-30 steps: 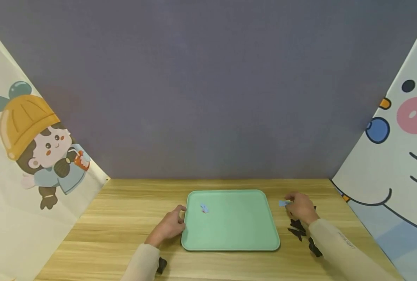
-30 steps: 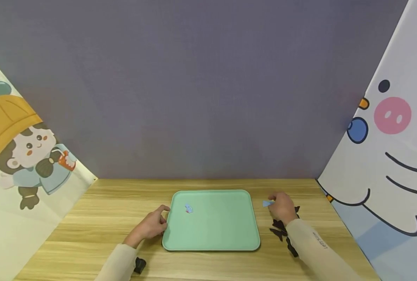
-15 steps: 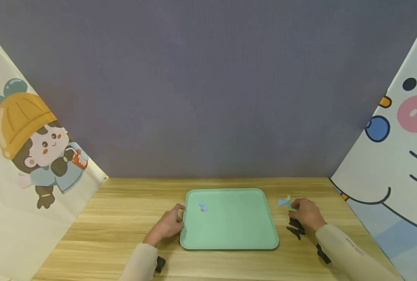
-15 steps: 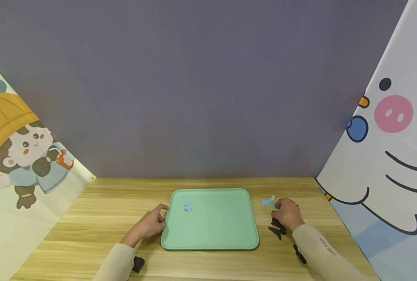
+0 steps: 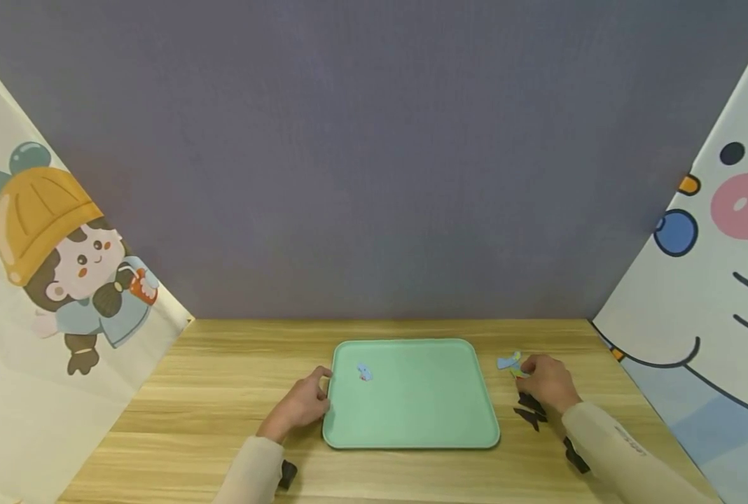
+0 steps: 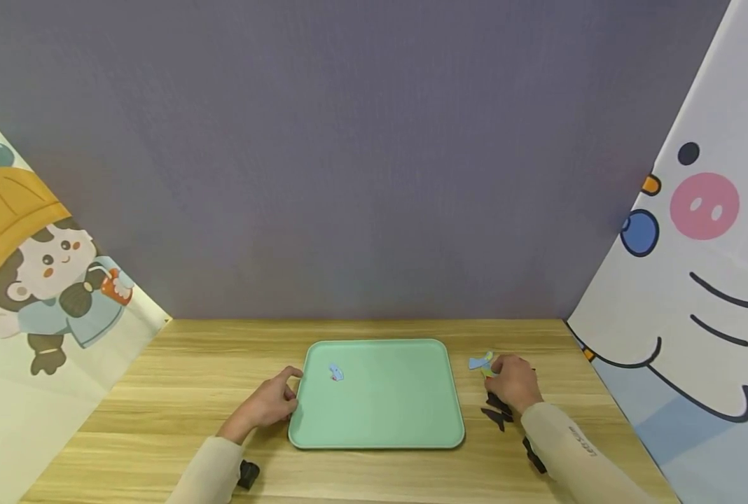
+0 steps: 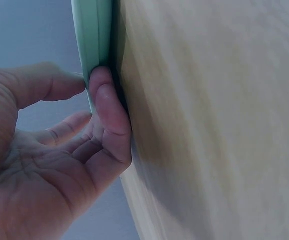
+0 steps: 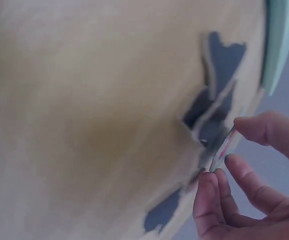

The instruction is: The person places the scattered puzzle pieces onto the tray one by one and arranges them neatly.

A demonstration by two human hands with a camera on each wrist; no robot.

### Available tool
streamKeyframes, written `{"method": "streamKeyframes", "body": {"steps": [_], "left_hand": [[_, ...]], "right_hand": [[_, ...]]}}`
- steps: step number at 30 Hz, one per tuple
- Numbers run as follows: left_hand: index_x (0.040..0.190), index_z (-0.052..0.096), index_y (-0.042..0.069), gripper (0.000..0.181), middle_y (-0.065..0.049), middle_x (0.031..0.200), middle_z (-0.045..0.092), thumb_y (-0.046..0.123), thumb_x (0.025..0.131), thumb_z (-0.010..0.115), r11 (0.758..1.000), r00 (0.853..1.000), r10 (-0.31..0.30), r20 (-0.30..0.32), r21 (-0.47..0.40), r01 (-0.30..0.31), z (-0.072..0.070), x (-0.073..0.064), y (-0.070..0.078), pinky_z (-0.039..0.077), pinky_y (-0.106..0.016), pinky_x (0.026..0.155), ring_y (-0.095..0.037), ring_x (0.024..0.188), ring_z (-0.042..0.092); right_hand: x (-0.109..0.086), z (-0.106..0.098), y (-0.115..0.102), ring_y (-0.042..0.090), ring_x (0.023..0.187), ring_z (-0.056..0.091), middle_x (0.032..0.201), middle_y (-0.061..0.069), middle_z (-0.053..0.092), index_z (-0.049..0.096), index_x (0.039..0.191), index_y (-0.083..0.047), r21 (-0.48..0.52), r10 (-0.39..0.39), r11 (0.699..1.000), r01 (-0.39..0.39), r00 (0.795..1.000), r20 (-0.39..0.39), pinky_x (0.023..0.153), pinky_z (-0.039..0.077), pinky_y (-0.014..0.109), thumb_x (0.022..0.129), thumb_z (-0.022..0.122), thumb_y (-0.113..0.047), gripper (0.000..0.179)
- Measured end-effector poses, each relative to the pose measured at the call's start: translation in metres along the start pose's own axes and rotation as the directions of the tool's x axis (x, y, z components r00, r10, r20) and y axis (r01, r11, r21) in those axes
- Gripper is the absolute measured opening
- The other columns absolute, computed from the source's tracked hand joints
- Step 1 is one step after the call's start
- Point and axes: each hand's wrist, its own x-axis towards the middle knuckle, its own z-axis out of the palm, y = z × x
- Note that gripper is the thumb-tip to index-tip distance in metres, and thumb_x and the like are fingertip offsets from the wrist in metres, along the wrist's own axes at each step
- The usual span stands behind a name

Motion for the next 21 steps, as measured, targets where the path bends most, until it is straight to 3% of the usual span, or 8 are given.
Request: {"method": "streamKeyframes", "body": {"steps": [10, 21], "left_hand": [[0.130, 0.039, -0.004, 0.052, -0.006, 0.076, 0.060, -0.003, 0.081, 0.056, 1.000, 1.000, 0.004, 0.007, -0.006, -0.004, 0.001, 0.000, -0.003, 0.044, -0.031, 0.051, -0.016, 0.058, 0.054], [0.131, 0.039, -0.004, 0.054, -0.007, 0.078, 0.061, -0.003, 0.080, 0.057, 1.000, 1.000, 0.009, 0.010, -0.006, -0.009, 0.002, 0.002, -0.006, 0.045, -0.032, 0.052, -0.016, 0.058, 0.055]], "right_hand": [[-0.005, -0.006, -0.031, 0.034, 0.085, 0.061, 0.097, 0.020, 0.065, 0.066, 0.099, 0.005, 0.061, -0.080, 0.995, 0.085, 0.994, -0.073, 0.070, 0.050, 0.045, 0.078, 0.074, -0.016, 0.031], [-0.003, 0.016, -0.080, 0.023, 0.083, 0.056, 0.095, 0.009, 0.063, 0.069, 0.099, -0.001, 0.139, -0.216, 0.963, 0.229, 0.971, -0.105, 0.069, 0.048, 0.038, 0.078, 0.075, -0.012, 0.024]]}}
